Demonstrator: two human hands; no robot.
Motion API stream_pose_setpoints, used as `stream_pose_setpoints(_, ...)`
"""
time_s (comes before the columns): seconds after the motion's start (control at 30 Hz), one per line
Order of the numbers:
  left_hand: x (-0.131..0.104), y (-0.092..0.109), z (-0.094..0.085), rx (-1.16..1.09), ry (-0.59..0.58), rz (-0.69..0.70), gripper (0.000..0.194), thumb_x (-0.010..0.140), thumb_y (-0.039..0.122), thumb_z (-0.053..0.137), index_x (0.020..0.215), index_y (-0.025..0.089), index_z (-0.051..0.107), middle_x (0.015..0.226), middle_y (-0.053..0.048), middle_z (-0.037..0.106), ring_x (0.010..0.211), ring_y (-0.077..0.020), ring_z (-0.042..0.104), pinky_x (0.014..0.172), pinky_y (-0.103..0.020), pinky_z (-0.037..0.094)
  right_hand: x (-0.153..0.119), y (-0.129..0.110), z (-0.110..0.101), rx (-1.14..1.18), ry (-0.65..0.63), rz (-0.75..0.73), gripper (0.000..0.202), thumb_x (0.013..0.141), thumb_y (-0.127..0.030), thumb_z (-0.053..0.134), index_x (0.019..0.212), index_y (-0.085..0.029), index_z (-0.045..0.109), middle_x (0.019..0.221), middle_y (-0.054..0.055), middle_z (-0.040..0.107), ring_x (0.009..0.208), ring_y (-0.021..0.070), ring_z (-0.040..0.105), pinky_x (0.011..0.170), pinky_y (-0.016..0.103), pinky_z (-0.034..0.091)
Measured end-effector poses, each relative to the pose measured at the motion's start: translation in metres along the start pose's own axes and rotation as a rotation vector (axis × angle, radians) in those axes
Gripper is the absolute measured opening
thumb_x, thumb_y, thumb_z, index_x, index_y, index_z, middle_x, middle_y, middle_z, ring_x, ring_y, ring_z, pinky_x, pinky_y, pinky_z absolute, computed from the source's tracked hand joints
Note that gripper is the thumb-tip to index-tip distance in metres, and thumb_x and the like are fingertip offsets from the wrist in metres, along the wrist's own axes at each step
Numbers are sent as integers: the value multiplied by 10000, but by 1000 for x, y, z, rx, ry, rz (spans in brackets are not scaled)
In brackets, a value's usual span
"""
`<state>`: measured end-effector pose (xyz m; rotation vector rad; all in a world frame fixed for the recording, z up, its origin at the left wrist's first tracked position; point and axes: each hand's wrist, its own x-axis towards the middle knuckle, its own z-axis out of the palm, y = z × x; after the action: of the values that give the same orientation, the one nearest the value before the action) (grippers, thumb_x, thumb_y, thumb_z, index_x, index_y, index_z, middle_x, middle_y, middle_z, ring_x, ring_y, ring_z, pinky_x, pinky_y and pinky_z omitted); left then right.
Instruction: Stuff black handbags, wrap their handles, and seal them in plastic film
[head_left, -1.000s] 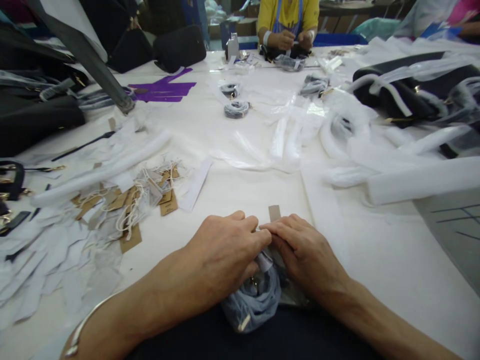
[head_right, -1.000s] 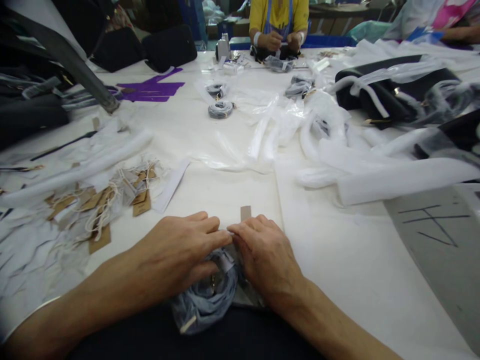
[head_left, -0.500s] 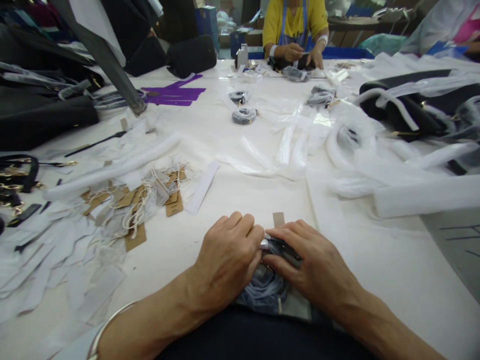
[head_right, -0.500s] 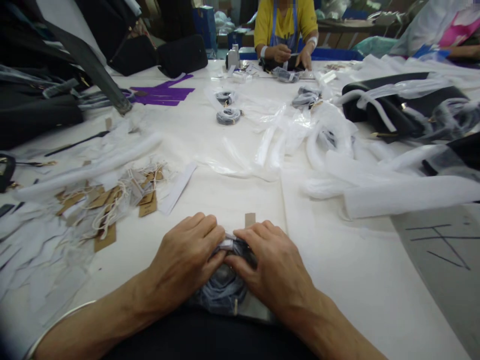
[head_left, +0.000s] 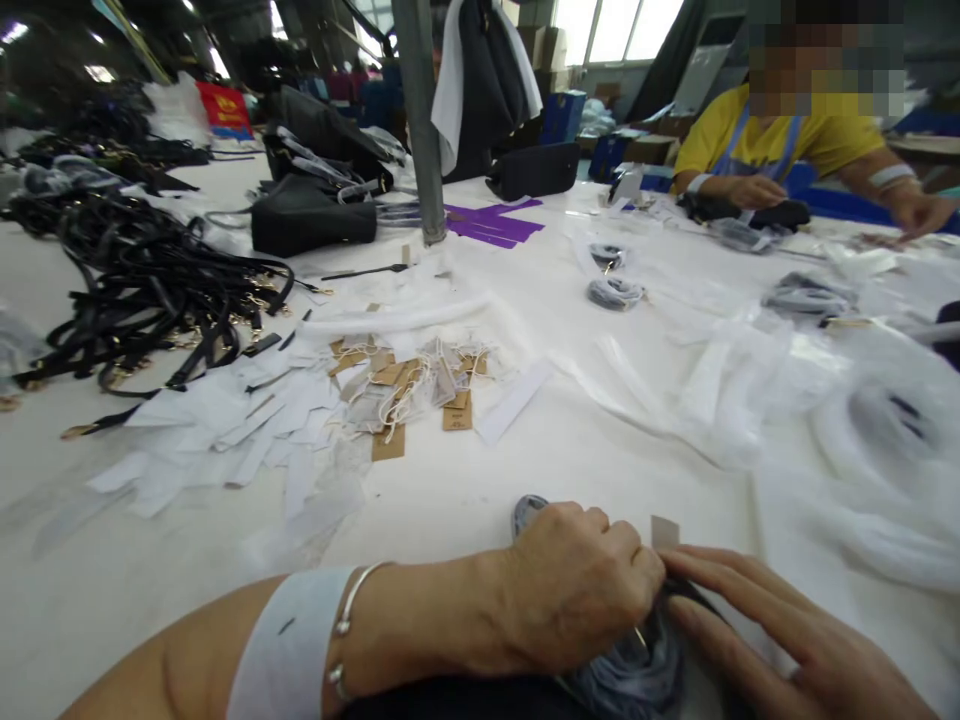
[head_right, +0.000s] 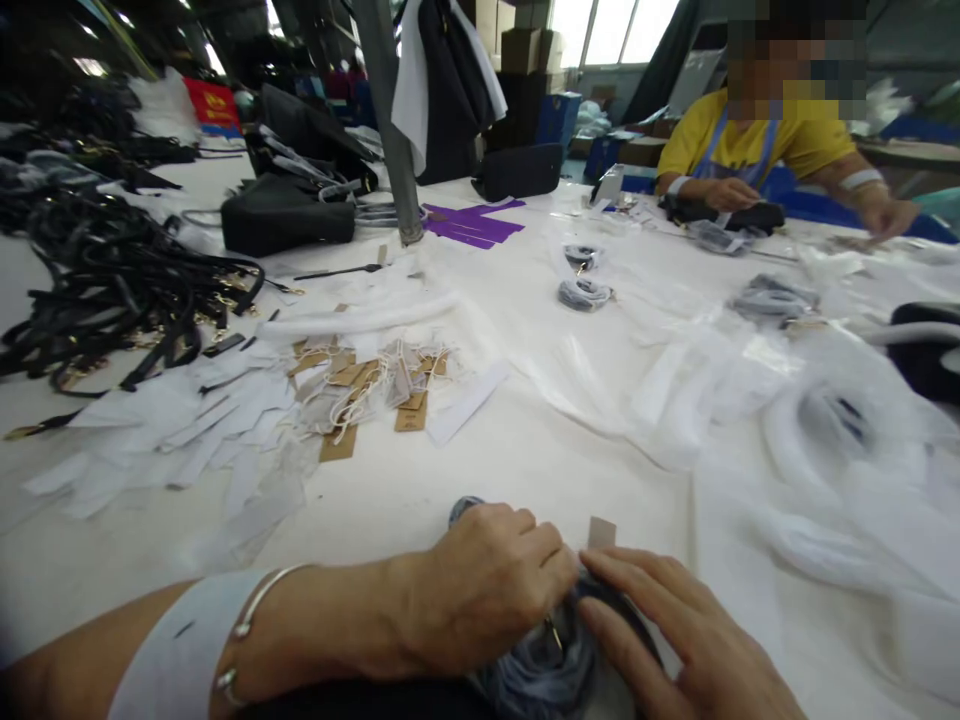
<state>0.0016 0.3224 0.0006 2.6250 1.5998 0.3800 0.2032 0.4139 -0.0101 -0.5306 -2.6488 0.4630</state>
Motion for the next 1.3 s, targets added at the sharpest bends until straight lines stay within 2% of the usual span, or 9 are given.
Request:
stream_pose_setpoints(0.1, 0, 2, 1, 6, 25, 9, 95, 897, 165, 452, 935, 122, 528, 848, -49, 628, 710, -198, 596, 576, -335, 492, 34, -6, -19, -21, 1, 1, 232, 888, -422, 546, 1050, -305, 665, 975, 30, 728, 796, 213, 705, 655, 293, 590)
stream_pose_setpoints(0.2, 0, 4, 3, 24, 33, 2, 96, 882, 150, 476, 952, 114, 531, 857, -50, 643, 732, -200, 596, 591, -335, 485, 94, -26, -17, 17, -8, -70, 181, 914, -331, 520, 923, -276, 692, 912, 29, 725, 787, 188, 687, 683, 283, 561)
stream_pose_setpoints(0.33, -1, 3, 4, 3, 7, -9, 67, 877, 156, 496, 930, 128, 525, 842, -38, 639, 740, -187, 600, 597, -318, 472, 171, -45, 16, -230, -249, -325, 195, 893, -118, 501, 868, -180, 684, 877, 66, 711, 835, 194, 650, 763, 311, 507)
stream_pose_setpoints(0.47, -2, 2, 1, -9, 7, 0, 64, 872, 158, 500, 913, 121, 534, 806, -44, 621, 714, -181, 605, 549, -310, 455, 206, -43, 48, -447, -499, -408, 191, 828, -21, 510, 781, -127, 661, 811, 104, 695, 775, 197, 637, 657, 289, 465)
stream_pose_setpoints(0.63, -2, 1, 2, -34, 30, -7, 67, 869, 150, 498, 916, 123, 538, 817, -49, 632, 705, -192, 603, 520, -323, 454, 229, -35, 53, -414, -618, -395, 193, 826, -35, 534, 894, -156, 669, 893, 82, 698, 809, 182, 644, 603, 257, 419)
stream_pose_setpoints(0.73, -2, 1, 2, -39, 44, -27, 60, 867, 145, 501, 910, 129, 540, 842, -48, 642, 697, -193, 596, 539, -333, 468, 247, -41, 52, -441, -751, -314, 181, 755, -79, 665, 920, -150, 682, 925, 94, 704, 821, 198, 648, 592, 257, 412)
stream_pose_setpoints(0.83, -2, 1, 2, -41, 46, -41, 61, 866, 135, 501, 916, 136, 537, 856, -43, 644, 708, -191, 596, 557, -335, 481, 255, -47, 52, -475, -791, -289, 192, 705, -96, 719, 888, -149, 691, 914, 99, 709, 798, 211, 651, 557, 260, 387)
stream_pose_setpoints(1.1, -2, 1, 0, -47, 3, -45, 83, 886, 156, 481, 944, 131, 535, 839, -55, 633, 742, -193, 623, 570, -312, 493, 217, -20, 50, -366, -514, -254, 54, 821, -167, 628, 861, -192, 601, 870, 31, 680, 731, 160, 617, 561, 263, 306)
stream_pose_setpoints(1.3, -3, 1, 3, -25, 15, -71, 79, 888, 187, 487, 927, 144, 541, 883, -55, 643, 734, -205, 613, 597, -328, 509, 200, -13, 62, -346, -339, -158, 227, 842, -201, 631, 1057, -196, 557, 941, 37, 684, 817, 185, 615, 645, 272, 349)
